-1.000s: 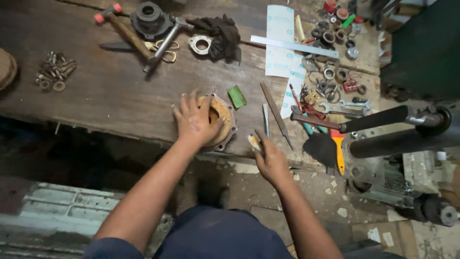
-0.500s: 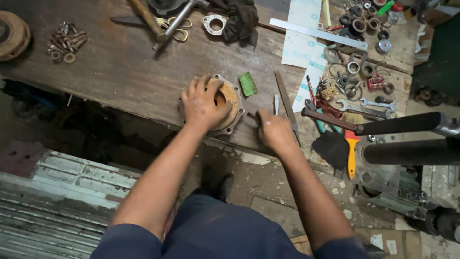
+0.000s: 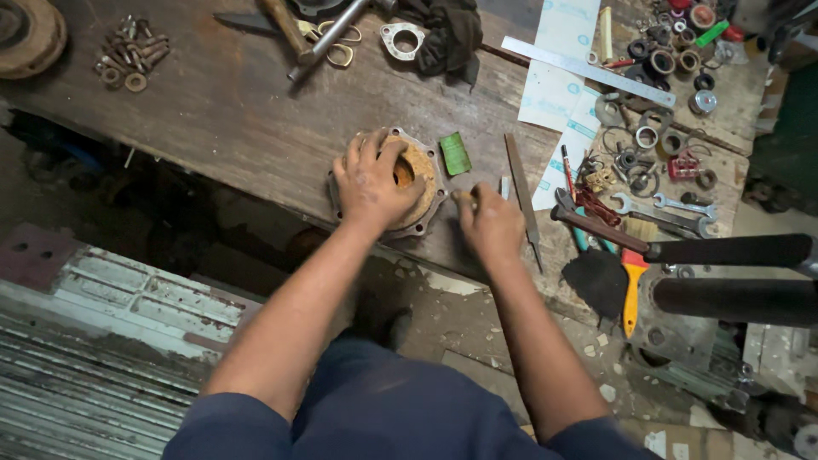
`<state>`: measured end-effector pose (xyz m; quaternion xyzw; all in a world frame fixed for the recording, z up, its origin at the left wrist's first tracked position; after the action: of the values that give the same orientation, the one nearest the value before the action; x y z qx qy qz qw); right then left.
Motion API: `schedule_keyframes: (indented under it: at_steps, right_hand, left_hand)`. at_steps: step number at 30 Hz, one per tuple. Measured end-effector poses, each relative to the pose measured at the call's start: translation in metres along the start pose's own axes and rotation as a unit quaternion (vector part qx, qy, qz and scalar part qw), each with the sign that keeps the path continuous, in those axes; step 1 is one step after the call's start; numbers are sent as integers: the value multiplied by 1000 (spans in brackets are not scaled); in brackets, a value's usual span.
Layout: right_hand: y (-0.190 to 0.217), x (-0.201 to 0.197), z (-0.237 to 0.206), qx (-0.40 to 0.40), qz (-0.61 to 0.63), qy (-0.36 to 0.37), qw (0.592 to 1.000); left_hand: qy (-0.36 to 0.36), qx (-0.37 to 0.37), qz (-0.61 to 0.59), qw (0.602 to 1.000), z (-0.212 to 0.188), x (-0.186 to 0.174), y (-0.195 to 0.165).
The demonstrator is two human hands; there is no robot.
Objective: The person holds a round metal pump housing on a cluttered workbench with their left hand and repeatedly files or scrapes its edge with a small hand tool held in the right hand, working around the rim of the part throughout the episode.
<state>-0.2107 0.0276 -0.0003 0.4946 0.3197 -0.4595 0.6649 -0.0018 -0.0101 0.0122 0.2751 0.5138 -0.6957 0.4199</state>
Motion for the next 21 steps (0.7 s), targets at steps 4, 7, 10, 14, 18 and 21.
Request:
schedule_keyframes:
  at_steps: [4, 7, 10, 14, 18, 21]
  right_hand:
    - [-2, 10, 4, -19, 1, -29, 999]
    - [-4, 17, 12, -45, -1, -35, 998]
    - [-3, 24, 29, -50, -8, -35, 998]
    - [6, 29, 45, -97, -25, -25, 995]
    - [8, 34, 43, -70, -13, 27, 997]
    - [8, 38, 40, -51, -32, 40, 997]
  left_hand:
    - [-8, -68, 9, 998, 1, 10, 1]
    - [-30, -118, 47, 991, 3, 16, 2]
    - [-33, -106, 23, 994, 5, 18, 0]
    - [-14, -112, 26, 993, 5, 20, 2]
    - [-19, -106, 29, 994, 5, 21, 3]
    - [-24, -106, 29, 994, 5, 22, 3]
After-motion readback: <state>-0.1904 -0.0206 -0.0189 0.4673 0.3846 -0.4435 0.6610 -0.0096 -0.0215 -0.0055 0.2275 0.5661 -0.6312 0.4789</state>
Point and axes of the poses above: each hand's wrist, its own z-axis towards the middle knuckle, its own x-axis out of the palm, y = z × x, the point moved 4 cm from there along z, towards the middle knuckle, and after that the axes turned 6 degrees about -y, right-handed, at the moved point
